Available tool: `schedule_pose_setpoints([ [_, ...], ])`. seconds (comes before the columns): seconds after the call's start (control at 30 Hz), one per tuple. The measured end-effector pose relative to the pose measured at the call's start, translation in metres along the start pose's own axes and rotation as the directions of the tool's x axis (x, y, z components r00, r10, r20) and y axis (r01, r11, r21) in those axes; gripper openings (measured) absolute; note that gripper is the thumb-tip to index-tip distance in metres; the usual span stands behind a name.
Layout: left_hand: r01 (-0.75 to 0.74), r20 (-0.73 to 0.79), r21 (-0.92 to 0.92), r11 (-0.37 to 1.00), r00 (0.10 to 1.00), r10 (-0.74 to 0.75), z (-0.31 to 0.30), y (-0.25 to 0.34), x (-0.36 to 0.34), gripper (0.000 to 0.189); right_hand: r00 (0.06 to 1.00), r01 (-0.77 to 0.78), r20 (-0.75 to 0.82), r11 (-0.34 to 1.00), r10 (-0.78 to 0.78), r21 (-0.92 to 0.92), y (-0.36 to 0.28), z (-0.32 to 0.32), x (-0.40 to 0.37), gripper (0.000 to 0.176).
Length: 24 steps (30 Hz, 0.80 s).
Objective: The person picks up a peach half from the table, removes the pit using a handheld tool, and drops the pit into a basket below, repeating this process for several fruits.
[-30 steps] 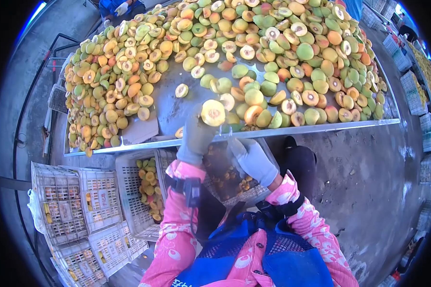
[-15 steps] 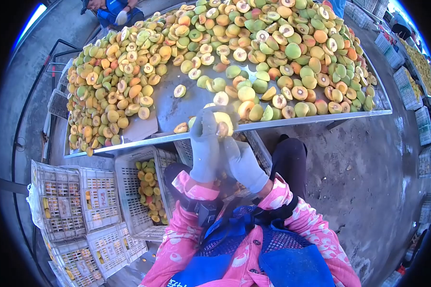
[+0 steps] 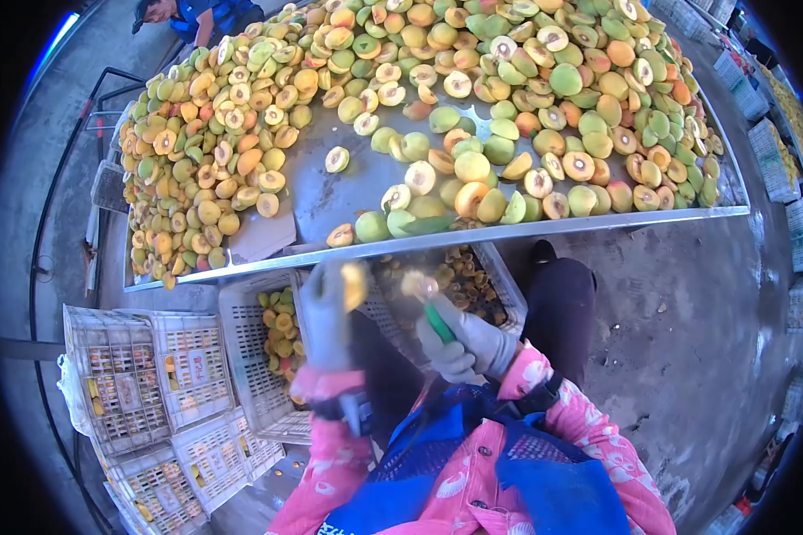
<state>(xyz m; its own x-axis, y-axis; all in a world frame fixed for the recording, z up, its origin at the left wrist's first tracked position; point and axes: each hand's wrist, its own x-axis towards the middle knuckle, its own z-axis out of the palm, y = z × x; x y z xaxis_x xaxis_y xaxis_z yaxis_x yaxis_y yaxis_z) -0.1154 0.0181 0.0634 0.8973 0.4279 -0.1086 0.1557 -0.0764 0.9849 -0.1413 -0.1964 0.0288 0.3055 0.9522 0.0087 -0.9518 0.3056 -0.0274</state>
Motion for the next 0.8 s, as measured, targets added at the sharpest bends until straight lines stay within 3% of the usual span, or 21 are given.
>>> schedule_pose_setpoints([
  [0.03, -0.161, 0.023, 0.423, 0.892, 0.986, 0.167, -0.041, -0.002, 0.004, 0.020, 0.977, -0.033, -0.213, 0.996, 0.015, -0.083, 0.003, -0.007, -0.005, 0.060],
  [0.07, -0.282, 0.119, 0.756, 0.591, 0.947, 0.299, -0.071, -0.002, 0.012, 0.020, 0.909, -0.079, -0.418, 0.984, 0.006, -0.158, 0.003, -0.012, -0.005, 0.059],
  [0.1, -0.275, 0.116, 0.759, 0.589, 0.949, 0.294, -0.080, 0.003, 0.023, 0.020, 0.908, -0.084, -0.418, 0.985, 0.013, -0.151, 0.002, -0.011, 0.000, 0.059],
  [0.17, -0.275, 0.028, 0.821, 0.500, 0.895, 0.446, -0.085, 0.015, 0.046, 0.022, 0.707, -0.200, -0.705, 0.944, -0.048, -0.264, -0.001, -0.002, 0.011, 0.057],
  [0.2, -0.249, -0.003, 0.764, 0.595, 0.921, 0.389, -0.072, 0.012, 0.067, 0.024, 0.706, -0.212, -0.707, 0.940, -0.043, -0.269, -0.004, -0.004, 0.015, 0.057],
  [0.23, -0.220, -0.029, 0.697, 0.683, 0.942, 0.333, -0.052, 0.005, 0.096, 0.025, 0.696, -0.202, -0.704, 0.903, -0.141, -0.380, -0.007, -0.007, 0.018, 0.055],
  [0.27, -0.303, -0.017, 0.682, 0.666, 0.903, 0.429, -0.035, -0.021, 0.136, 0.029, 0.687, -0.189, -0.686, 0.853, -0.239, -0.487, -0.008, -0.011, 0.021, 0.053],
  [0.3, -0.390, -0.001, 0.665, 0.637, 0.853, 0.522, -0.015, -0.048, 0.177, 0.035, 0.669, -0.196, -0.673, 0.800, -0.314, -0.567, -0.010, -0.026, 0.018, 0.053],
  [0.37, -0.387, 0.076, 0.852, 0.353, 0.759, 0.647, 0.028, -0.063, 0.233, 0.051, 0.632, -0.252, -0.708, 0.780, -0.316, -0.573, -0.022, -0.019, 0.014, 0.054],
  [0.4, -0.389, 0.075, 0.848, 0.360, 0.760, 0.645, 0.040, -0.074, 0.251, 0.051, 0.593, -0.313, -0.744, 0.764, -0.307, -0.564, -0.026, -0.017, 0.010, 0.054],
  [0.47, -0.364, 0.225, 0.871, 0.330, 0.893, 0.390, 0.058, -0.088, 0.271, 0.057, 0.611, -0.327, -0.735, 0.753, -0.292, -0.571, -0.029, -0.048, 0.005, 0.054],
  [0.5, -0.394, 0.269, 0.884, 0.252, 0.868, 0.417, 0.064, -0.080, 0.269, 0.053, 0.563, -0.448, -0.712, 0.570, -0.419, -0.689, -0.029, -0.057, 0.006, 0.053],
  [0.53, -0.393, 0.269, 0.883, 0.255, 0.871, 0.411, 0.064, -0.073, 0.256, 0.053, 0.534, -0.559, -0.652, 0.353, -0.538, -0.750, -0.027, -0.068, 0.006, 0.052],
  [0.57, -0.406, 0.247, 0.801, 0.440, 0.894, 0.373, 0.063, -0.064, 0.241, 0.048, 0.584, -0.726, -0.416, -0.219, -0.697, -0.652, -0.023, -0.087, 0.001, 0.045],
  [0.6, -0.401, 0.236, 0.688, 0.605, 0.912, 0.336, 0.063, -0.050, 0.224, 0.044, 0.585, -0.723, -0.410, -0.221, -0.700, -0.655, -0.024, -0.083, 0.003, 0.045],
  [0.63, -0.014, 0.158, 0.345, 0.938, 0.986, -0.044, 0.068, -0.026, 0.196, 0.036, 0.566, -0.648, -0.301, -0.189, -0.768, -0.737, -0.024, -0.074, 0.007, 0.042],
  [0.67, 0.000, 0.151, 0.350, 0.937, 0.987, -0.056, 0.062, -0.021, 0.174, 0.036, 0.529, -0.565, -0.205, -0.162, -0.823, -0.809, -0.019, -0.062, 0.009, 0.039],
  [0.73, 0.039, 0.282, -0.029, 0.999, 0.959, -0.030, 0.051, -0.014, 0.134, 0.033, 0.522, -0.564, -0.238, -0.122, -0.819, -0.816, -0.022, -0.030, 0.018, 0.034],
  [0.8, 0.058, 0.348, -0.063, 0.996, 0.937, -0.032, 0.047, -0.002, 0.090, 0.029, 0.518, -0.248, -0.111, -0.025, -0.848, -0.968, -0.023, 0.001, 0.026, 0.033],
])
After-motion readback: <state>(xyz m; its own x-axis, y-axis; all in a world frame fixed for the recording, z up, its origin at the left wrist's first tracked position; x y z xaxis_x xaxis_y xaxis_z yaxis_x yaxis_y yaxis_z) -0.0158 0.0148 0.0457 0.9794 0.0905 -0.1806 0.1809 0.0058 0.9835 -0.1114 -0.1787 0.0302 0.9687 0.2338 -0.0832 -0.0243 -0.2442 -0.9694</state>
